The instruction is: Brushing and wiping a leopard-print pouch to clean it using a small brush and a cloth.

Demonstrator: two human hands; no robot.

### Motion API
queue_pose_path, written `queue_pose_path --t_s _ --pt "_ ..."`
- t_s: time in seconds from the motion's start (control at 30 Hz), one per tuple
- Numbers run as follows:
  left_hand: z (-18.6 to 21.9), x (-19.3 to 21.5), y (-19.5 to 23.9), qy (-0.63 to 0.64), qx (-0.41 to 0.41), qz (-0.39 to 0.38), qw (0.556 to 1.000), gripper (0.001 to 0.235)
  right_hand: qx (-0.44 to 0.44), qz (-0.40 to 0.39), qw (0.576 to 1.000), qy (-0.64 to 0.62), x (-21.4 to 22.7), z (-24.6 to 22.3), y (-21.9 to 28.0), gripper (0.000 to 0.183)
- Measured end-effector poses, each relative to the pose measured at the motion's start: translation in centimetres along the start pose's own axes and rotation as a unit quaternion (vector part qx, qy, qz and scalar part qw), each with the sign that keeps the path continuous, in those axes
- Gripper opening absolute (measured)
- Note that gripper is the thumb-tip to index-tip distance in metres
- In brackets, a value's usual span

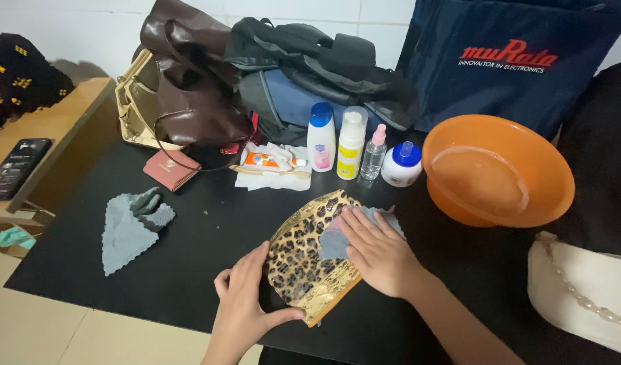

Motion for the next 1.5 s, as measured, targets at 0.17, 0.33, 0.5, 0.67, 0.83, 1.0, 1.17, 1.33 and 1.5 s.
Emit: queue_pose_path --t_s 0.17,0.33,0.5,0.67,0.83,1.0,1.17,1.33,1.5 --pt "0.0 -0.1 0.3 -0.030 -0.025 0.028 0.999 0.132 -0.054 -0.060 0.996 -0.032 -0.6 -1.8 0.6 0.060" --pt "0.2 -0.1 0.4 -0.033 -0.036 0.043 0.998 0.129 -0.140 -0.162 0.970 -0.118 1.9 -5.5 0.0 0.061" --pt "-0.1 -0.5 0.6 -0.041 -0.043 0.045 0.997 0.128 -0.120 -0.115 0.977 -0.132 2.0 -7.8 -0.2 0.060" --pt "0.5 0.3 0.5 0.064 -0.005 0.034 0.997 0.093 0.029 0.207 0.951 0.228 0.6 -11.2 1.1 0.063" --pt "1.0 1.0 0.5 0.102 0.024 0.052 0.993 0.070 -0.029 0.063 0.997 -0.037 -0.4 -13.6 0.8 0.060" --pt "0.5 0.5 0.1 0.090 0.063 0.074 0.991 0.057 0.021 0.035 0.992 -0.123 1.1 -14.3 0.7 0.059" --pt "0.4 0.6 0.2 0.047 0.007 0.112 0.993 0.046 0.077 -0.030 0.974 -0.210 2.2 -14.1 1.4 0.054" --pt "0.4 0.3 0.3 0.018 0.008 0.113 0.993 0.041 0.096 -0.056 0.952 -0.284 4.2 -13.4 2.3 0.049" --pt "0.3 -0.2 0.5 -0.028 -0.026 0.123 0.992 0.038 0.131 -0.044 0.949 -0.282 5.0 -12.5 3.2 0.044"
Point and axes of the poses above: each hand's wrist, its own y-axis away from the middle knuckle, its own x-axis out of the back of the hand, z = x × y, the point moved 5 cm from there along -y, towards the middle knuckle, and after that the axes turned 14 degrees about z, right-handed, at the moved point
